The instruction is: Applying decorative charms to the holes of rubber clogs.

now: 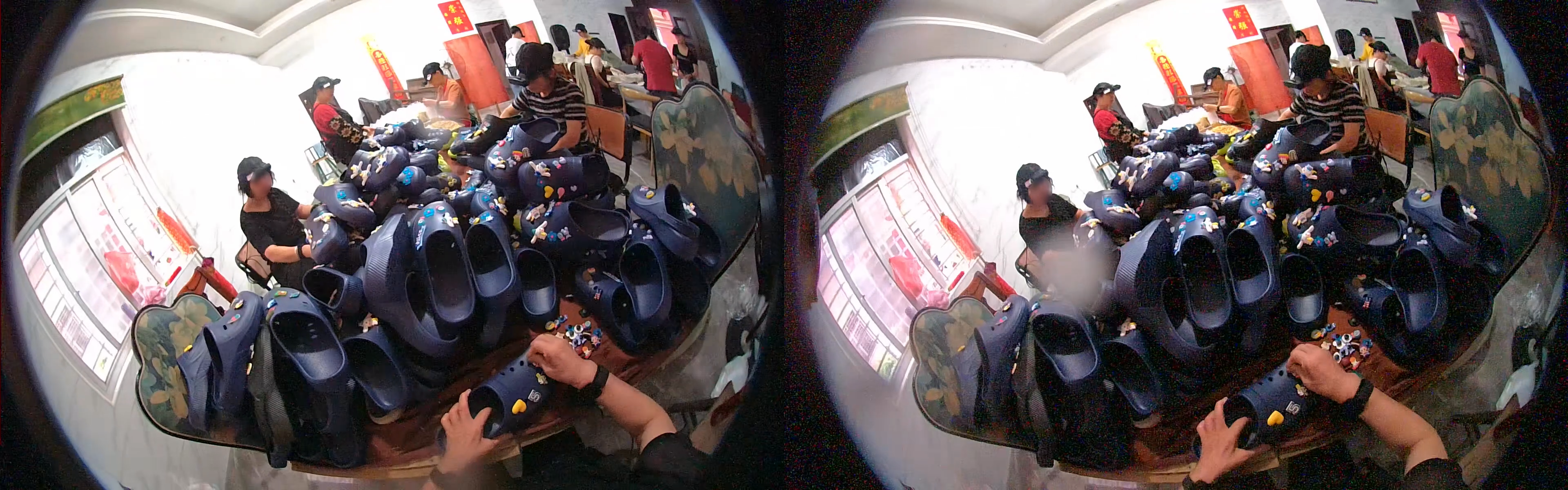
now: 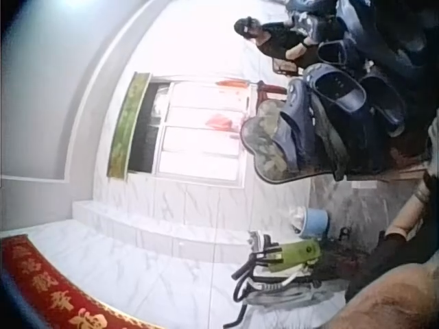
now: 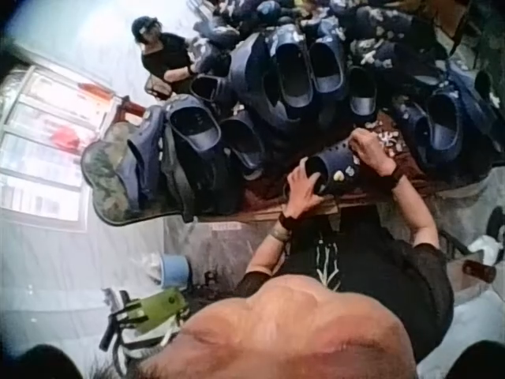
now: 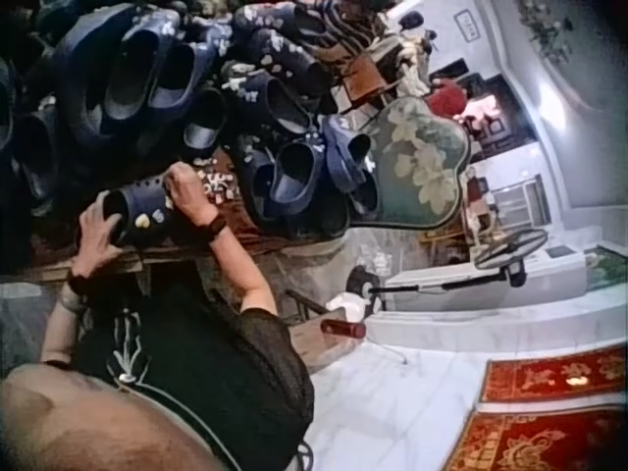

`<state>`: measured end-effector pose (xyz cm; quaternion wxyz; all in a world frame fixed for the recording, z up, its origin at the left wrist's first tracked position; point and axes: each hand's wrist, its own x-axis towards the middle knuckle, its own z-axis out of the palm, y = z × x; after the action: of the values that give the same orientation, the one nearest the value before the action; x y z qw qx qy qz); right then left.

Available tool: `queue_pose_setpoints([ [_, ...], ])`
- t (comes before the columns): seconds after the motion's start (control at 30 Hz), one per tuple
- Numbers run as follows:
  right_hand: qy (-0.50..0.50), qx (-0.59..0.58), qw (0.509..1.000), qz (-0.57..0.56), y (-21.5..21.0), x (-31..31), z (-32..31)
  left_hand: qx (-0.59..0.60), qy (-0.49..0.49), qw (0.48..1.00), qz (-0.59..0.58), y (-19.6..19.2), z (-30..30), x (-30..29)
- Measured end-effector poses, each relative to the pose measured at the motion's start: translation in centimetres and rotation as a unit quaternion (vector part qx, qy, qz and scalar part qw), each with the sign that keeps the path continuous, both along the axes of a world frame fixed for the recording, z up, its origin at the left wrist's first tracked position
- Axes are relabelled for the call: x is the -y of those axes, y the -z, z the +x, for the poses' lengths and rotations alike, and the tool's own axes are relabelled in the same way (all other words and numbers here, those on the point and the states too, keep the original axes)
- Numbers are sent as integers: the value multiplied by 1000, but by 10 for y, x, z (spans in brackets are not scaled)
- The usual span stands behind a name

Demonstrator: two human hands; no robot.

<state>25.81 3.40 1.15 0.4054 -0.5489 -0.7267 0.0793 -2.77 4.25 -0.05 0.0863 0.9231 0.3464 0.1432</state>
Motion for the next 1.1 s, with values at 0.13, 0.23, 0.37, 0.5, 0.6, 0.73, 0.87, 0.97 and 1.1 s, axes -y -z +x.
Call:
queue_pose_setpoints([
  [0.13,5,-50,997,53,0,5,-9,16,-10,1000,0,4,0,-1],
  [0.23,31,-104,991,80,4,11,-9,17,-2,1000,-5,7,-3,-3],
  [0.37,146,-234,960,-42,2,20,15,22,-9,1000,-11,11,-2,-2],
  [0.5,159,-88,983,3,29,22,49,4,-10,1000,-27,6,-3,4],
  [0.6,189,-20,982,-16,40,20,63,3,-17,1000,-12,5,-1,4],
  [0.73,200,68,976,59,21,17,43,25,-13,999,-14,2,-1,1],
  [0.87,54,-103,987,-113,17,13,7,53,-23,998,9,-1,0,5],
  [0.97,59,-151,978,-131,27,10,10,46,-23,999,14,0,1,4],
  [1.1,132,-24,985,-106,22,14,-9,33,-23,999,7,4,1,5],
])
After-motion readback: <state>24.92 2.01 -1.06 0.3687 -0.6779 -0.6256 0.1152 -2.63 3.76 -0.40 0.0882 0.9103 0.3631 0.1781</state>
